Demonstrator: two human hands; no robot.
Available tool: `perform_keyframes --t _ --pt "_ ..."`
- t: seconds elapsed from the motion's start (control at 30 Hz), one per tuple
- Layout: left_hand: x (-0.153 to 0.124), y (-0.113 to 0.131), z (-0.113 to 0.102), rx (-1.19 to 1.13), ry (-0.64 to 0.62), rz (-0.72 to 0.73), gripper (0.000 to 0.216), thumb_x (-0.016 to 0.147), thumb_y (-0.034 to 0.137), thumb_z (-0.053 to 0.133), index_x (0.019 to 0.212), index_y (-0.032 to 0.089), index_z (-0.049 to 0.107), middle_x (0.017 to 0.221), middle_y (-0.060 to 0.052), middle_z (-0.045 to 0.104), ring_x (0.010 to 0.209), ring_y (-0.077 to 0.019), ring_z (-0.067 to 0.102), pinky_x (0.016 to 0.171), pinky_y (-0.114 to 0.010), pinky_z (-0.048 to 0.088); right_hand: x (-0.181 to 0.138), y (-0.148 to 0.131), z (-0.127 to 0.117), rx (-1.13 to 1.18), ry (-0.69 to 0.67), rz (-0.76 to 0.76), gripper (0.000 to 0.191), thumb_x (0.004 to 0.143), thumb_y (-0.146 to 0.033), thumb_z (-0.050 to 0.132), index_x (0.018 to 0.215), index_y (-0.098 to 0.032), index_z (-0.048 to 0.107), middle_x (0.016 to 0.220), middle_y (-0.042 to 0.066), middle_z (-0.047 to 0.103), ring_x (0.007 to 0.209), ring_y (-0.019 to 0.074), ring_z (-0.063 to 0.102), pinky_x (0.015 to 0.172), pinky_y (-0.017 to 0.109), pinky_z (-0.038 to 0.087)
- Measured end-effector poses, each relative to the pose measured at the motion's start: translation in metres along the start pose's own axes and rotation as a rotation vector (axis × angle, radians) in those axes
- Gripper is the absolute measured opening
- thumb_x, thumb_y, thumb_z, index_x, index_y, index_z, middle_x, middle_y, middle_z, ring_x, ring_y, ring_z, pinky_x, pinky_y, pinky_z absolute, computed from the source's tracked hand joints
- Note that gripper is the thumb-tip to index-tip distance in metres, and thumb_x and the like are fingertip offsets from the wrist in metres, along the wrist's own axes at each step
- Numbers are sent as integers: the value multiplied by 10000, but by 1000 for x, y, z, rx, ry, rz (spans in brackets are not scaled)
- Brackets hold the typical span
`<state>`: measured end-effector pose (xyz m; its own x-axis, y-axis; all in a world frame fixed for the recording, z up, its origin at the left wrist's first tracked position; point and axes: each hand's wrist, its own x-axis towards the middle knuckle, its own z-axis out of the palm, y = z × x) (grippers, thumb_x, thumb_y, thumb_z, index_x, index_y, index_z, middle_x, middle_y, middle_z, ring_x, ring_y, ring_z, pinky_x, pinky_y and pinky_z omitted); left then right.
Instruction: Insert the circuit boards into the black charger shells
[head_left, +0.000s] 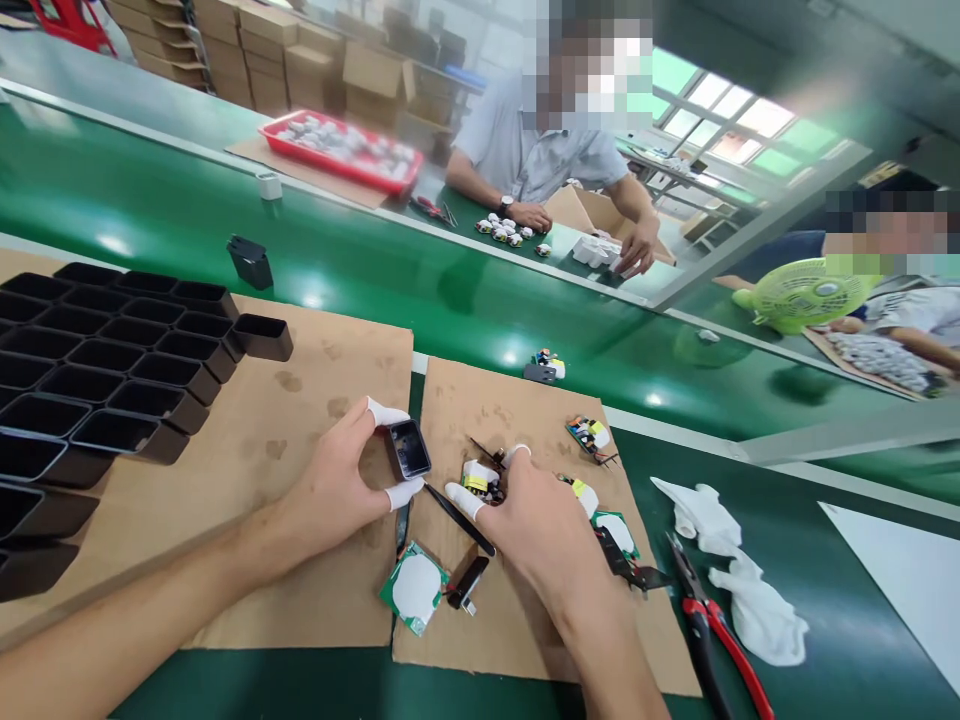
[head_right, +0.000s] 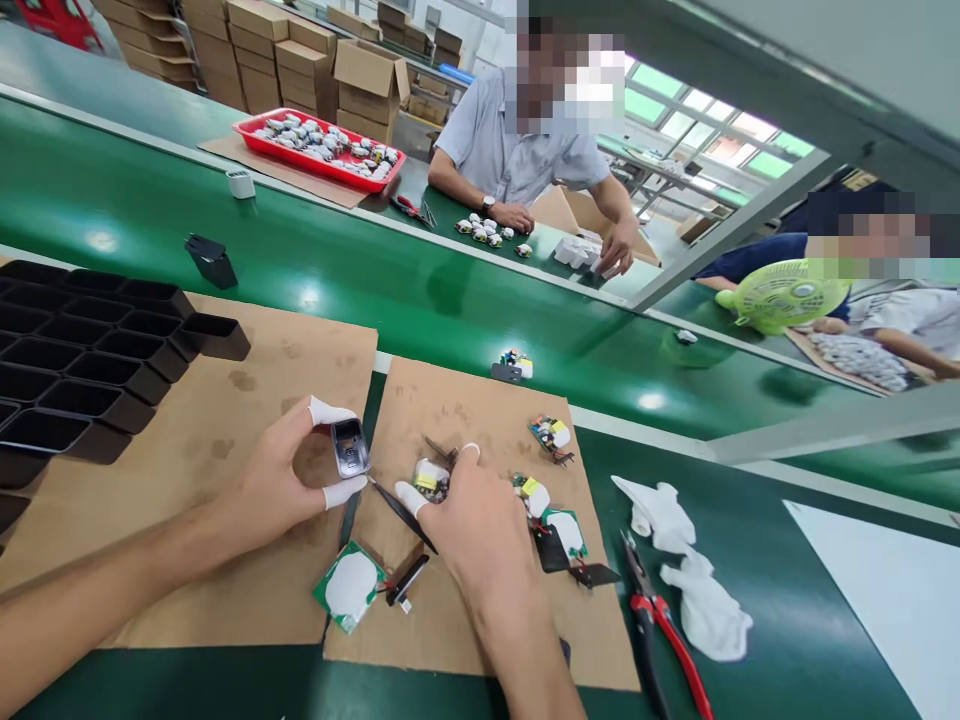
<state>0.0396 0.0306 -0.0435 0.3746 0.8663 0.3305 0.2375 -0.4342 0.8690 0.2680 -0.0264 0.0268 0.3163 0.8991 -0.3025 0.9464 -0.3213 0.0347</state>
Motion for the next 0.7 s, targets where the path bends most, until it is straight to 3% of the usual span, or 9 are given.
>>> perform_keyframes --t 0.07,0.17,0.3,0.43,0.7 --pt "-1 0 1 1 -1 20 402 903 232 870 1247 279 667 1160 -21 706 1062 -240 724 950 -404 623 -2 2 3 29 51 -17 356 1014 -538 763 1085 -235 589 989 130 790 904 382 797 639 355 305" --pt "-2 1 2 -3 -12 25 366 912 225 847 1222 268 658 1140 -28 700 1041 -240 722 928 -402 626 -5 9 8 110 270 -102 360 949 -503 835 1083 -250 617 1152 107 755 964 347 777 687 356 384" --pt "-2 2 2 9 -21 16 361 902 221 836 1209 256 649 1131 -42 699 1047 -257 721 929 -425 625 -6 14 16 211 438 -261 165 1001 -389 766 963 -257 673 969 35 697 867 271 708 725 351 417" --pt "-2 2 2 19 -31 3 356 897 223 837 1197 256 648 1127 -39 691 1038 -254 714 925 -424 620 -3 9 23 113 432 -288 62 1008 -264 699 951 -245 716 910 35 672 764 244 636 663 346 335" --pt "-2 3 1 18 -48 -15 365 906 227 822 1223 263 645 1138 -42 690 1036 -255 725 923 -422 633 -3 6 22 70 356 -368 245 880 -17 586 815 -253 603 921 29 613 719 213 582 659 337 350"
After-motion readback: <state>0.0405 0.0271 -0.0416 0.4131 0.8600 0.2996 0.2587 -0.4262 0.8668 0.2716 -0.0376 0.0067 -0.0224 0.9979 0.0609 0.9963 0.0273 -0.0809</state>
